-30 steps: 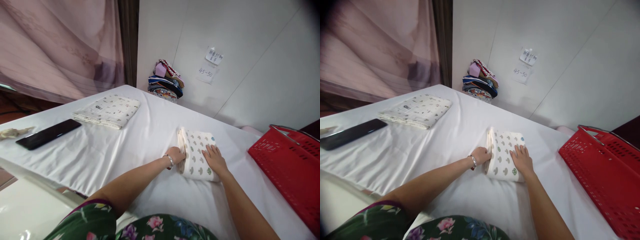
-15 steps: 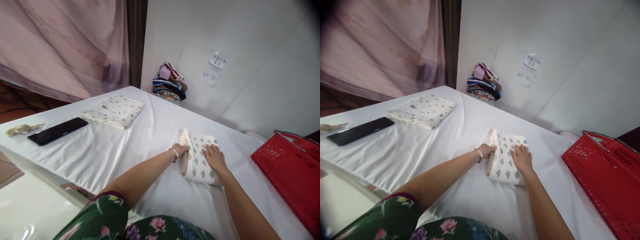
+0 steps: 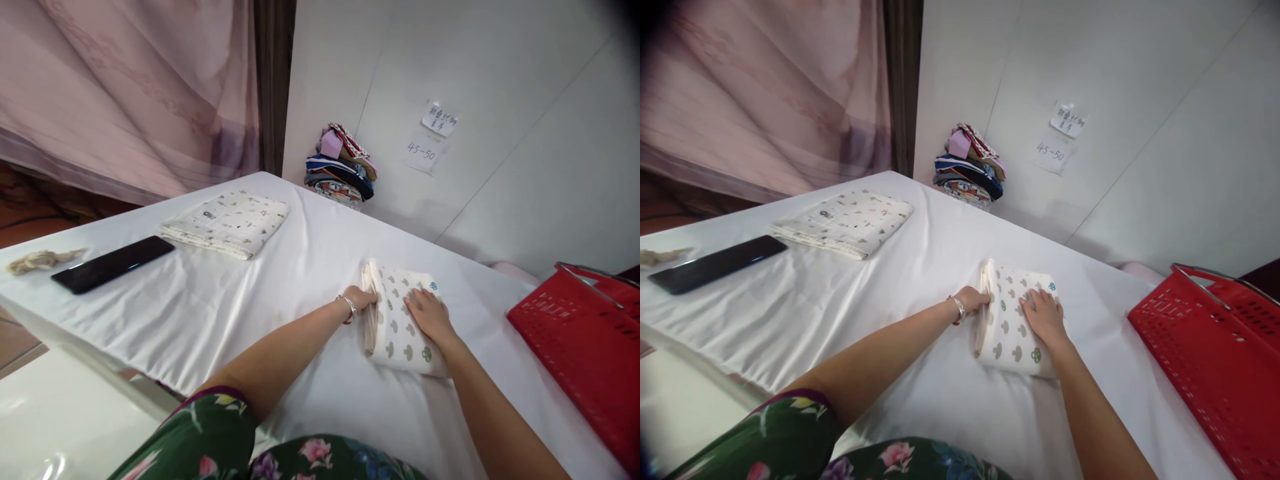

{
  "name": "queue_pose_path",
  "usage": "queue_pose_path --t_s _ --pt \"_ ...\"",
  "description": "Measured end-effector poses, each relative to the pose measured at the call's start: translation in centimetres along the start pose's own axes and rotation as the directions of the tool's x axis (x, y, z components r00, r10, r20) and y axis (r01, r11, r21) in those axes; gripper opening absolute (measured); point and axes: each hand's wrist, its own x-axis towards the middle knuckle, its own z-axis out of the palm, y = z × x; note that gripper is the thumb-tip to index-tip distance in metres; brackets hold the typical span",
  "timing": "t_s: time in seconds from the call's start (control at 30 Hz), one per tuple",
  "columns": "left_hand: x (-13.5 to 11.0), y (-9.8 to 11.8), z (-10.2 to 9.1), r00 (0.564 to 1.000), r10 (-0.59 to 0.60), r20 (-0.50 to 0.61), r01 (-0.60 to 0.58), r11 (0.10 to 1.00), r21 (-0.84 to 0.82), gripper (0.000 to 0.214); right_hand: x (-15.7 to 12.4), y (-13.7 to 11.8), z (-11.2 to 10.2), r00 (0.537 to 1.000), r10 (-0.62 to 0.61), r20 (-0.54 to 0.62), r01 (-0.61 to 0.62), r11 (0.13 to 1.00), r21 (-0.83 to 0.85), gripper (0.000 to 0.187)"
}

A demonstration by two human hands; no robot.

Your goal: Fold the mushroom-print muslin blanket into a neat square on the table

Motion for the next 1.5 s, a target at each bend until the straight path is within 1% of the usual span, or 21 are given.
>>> queue_pose_path --t_s 0.13,0.23,0.37,0.43,0.53,0.63,0.7,0.8,0.9,0.97,1.1,1.17,1.23,1.33,1.5 --pt "0.2 0.3 0.2 1.000 -0.010 -0.010 0.009 0.999 -0.033 0.023 1.0 -1.6 0.2 0.996 -0.079 -0.043 0.081 0.995 0.050 0.056" --pt "0.4 0.1 0.2 1.000 0.002 -0.029 -0.002 1.000 -0.008 0.026 1.6 -2.1 0.7 0.992 -0.122 -0.045 0.124 0.990 0.062 0.055" --pt "0.8 0.1 0.0 0.999 0.038 -0.008 -0.037 0.998 0.060 0.028 1.9 -1.9 1.1 0.991 -0.132 -0.022 0.133 0.988 0.077 0.055" --pt "1.3 0.5 -0.2 0.998 0.057 0.007 -0.058 0.994 0.088 0.028 2.0 -2.0 0.9 0.992 -0.128 -0.023 0.130 0.987 0.098 0.054" --pt "2.4 1.3 -0.2 0.997 0.080 0.004 -0.080 0.991 0.110 0.030 2.3 -2.8 0.2 0.991 -0.131 -0.038 0.135 0.979 0.151 0.052" --pt "3.4 1.9 0.0 0.997 0.070 -0.019 -0.068 0.993 0.100 0.039 2.9 -4.1 -0.1 0.987 -0.145 -0.062 0.155 0.965 0.209 0.051" --pt "3.8 2.0 0.1 0.998 0.057 -0.038 -0.054 0.995 0.080 0.042 3.5 -4.6 0.2 0.984 -0.158 -0.087 0.174 0.956 0.235 0.049" --pt "3.8 1.8 0.2 0.997 0.040 -0.059 -0.037 0.998 0.051 0.040 4.0 -4.8 0.9 0.977 -0.177 -0.115 0.201 0.946 0.253 0.047" --pt "3.6 1.5 0.1 0.997 0.039 -0.068 -0.036 0.998 0.044 0.035 4.2 -4.4 1.5 0.977 -0.181 -0.115 0.205 0.945 0.257 0.047" --pt "3.5 1.4 0.0 0.996 0.058 -0.071 -0.054 0.997 0.055 0.033 4.1 -4.2 1.4 0.978 -0.186 -0.097 0.206 0.943 0.263 0.047" --pt "4.0 1.9 -0.3 0.995 0.078 -0.069 -0.073 0.994 0.082 0.033 4.3 -4.7 0.4 0.987 -0.160 -0.028 0.161 0.937 0.310 0.047" --pt "4.3 2.3 -0.4 0.995 0.072 -0.068 -0.066 0.994 0.083 0.034 4.5 -5.4 -0.2 0.991 -0.134 -0.021 0.133 0.932 0.338 0.047" --pt "4.5 2.7 -0.4 0.995 0.062 -0.077 -0.056 0.996 0.076 0.033 4.7 -6.0 -0.3 0.991 -0.126 -0.044 0.133 0.919 0.371 0.049" --pt "4.7 2.8 -0.4 0.992 0.062 -0.106 -0.055 0.996 0.072 0.033 5.0 -6.3 0.4 0.983 -0.157 -0.097 0.183 0.896 0.405 0.051" --pt "5.1 2.2 -0.4 0.986 0.103 -0.132 -0.091 0.991 0.093 0.033 5.2 -5.5 2.0 0.958 -0.226 -0.178 0.276 0.899 0.341 0.047"
